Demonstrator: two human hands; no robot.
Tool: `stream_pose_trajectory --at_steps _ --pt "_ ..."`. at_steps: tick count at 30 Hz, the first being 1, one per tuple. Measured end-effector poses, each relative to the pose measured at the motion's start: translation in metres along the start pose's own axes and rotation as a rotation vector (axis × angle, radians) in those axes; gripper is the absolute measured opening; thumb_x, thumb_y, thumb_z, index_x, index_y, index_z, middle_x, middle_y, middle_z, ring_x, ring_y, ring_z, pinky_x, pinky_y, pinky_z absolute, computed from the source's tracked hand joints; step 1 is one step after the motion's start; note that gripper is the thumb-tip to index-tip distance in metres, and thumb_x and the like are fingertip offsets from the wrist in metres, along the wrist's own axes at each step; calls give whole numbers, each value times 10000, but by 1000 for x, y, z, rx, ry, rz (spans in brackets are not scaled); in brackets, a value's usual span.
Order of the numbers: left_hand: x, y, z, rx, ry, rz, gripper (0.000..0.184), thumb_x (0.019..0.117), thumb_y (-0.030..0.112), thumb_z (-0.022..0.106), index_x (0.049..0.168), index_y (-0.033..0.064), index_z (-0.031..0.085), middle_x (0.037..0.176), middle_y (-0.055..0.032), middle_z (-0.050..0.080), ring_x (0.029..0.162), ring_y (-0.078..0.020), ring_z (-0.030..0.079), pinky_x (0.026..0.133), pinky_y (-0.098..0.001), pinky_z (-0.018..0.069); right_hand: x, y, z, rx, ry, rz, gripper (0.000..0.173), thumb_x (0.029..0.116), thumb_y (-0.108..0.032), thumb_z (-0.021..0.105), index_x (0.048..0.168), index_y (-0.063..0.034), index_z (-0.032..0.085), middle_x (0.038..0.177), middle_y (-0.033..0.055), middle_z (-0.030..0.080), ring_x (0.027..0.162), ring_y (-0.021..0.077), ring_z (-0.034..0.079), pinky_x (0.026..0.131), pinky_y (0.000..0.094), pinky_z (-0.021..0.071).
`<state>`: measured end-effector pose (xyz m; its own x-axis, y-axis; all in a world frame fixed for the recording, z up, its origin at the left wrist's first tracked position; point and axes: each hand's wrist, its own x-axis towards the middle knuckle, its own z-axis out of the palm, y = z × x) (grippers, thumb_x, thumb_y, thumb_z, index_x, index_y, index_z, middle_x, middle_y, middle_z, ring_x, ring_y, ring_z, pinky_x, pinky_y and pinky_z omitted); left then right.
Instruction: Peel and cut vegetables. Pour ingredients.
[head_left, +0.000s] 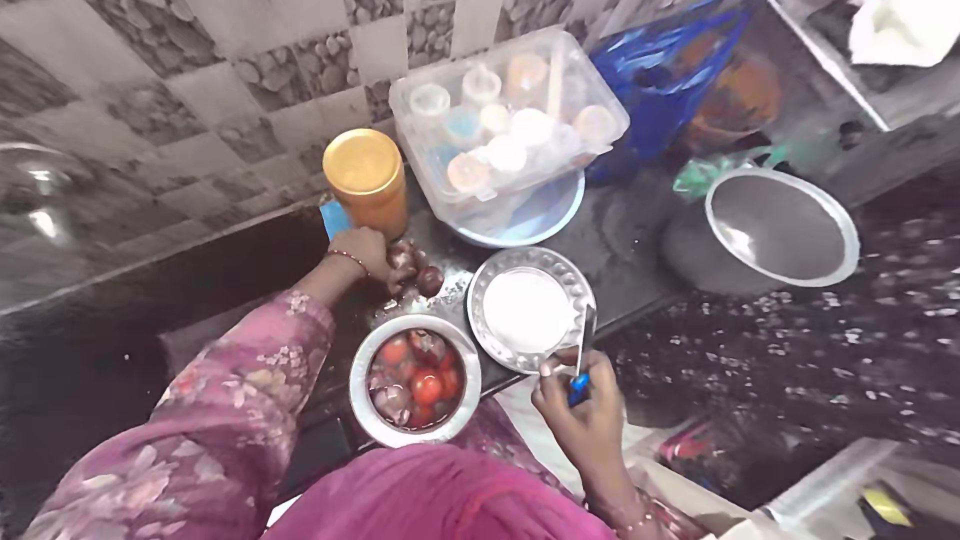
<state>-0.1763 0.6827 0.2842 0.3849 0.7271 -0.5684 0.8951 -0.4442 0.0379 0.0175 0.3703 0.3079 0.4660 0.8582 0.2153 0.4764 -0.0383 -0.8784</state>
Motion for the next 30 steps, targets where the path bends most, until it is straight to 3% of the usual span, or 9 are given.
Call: stream_pose_trajectory --at_steps 3,8,14,21,24,26,28,30 --pt "-2 -3 4 -140 16 38 702 845 621 728 1156 -7 690 1154 -278 675 1115 -473 643 912 -702 480 2 -2 3 3 -19 0 317 941 -195 634 1119 51 546 892 4 669 533 -31 491 454 155 441" --pt "1 0 26 -324 147 113 739 869 550 748 1467 171 537 1244 -259 664 1164 -470 633 963 -707 465 4 -6 8 33 -34 -18 300 943 -177 637 1129 41 552 876 -6 662 529 -25 491 447 160 439" --pt "-2 11 27 -349 157 103 773 894 506 747 1519 150 464 1242 -274 660 1161 -476 635 967 -693 471 0 -8 7 10 -18 -37 293 933 -168 639 1109 48 547 902 12 663 541 -28 499 460 152 449" --pt "-1 9 29 -358 180 120 778 909 500 723 1514 86 462 1232 -277 664 1150 -473 640 979 -687 467 -10 -2 1 21 -3 -39 280 943 -175 637 1103 38 549 928 18 680 554 -19 515 461 161 454" --pt "-13 1 23 -358 192 136 677 948 449 694 1479 70 513 1211 -274 674 1145 -466 645 990 -682 463 -12 -1 -2 11 6 -41 292 938 -167 632 1110 56 554 912 21 676 561 -10 531 470 171 475" --pt "-31 -4 13 -333 193 128 510 984 372 661 1375 48 611 1170 -286 682 1118 -487 648 963 -709 459 -12 -1 -2 -1 8 -40 306 935 -168 635 1113 68 558 906 24 673 570 -9 537 480 174 482" --pt "-53 -6 5 -320 246 161 344 1006 302 623 1213 42 708 1092 -240 717 1047 -448 683 925 -692 485 -12 -2 -2 10 3 -34 311 934 -169 638 1116 70 560 899 22 667 564 -10 529 474 172 474" --pt "-83 1 -1 -379 327 311 272 1014 241 623 1132 29 747 1007 -197 741 938 -376 719 877 -627 533 -11 -2 -1 42 2 -32 312 931 -168 636 1121 67 560 898 18 663 561 -14 515 470 166 456"
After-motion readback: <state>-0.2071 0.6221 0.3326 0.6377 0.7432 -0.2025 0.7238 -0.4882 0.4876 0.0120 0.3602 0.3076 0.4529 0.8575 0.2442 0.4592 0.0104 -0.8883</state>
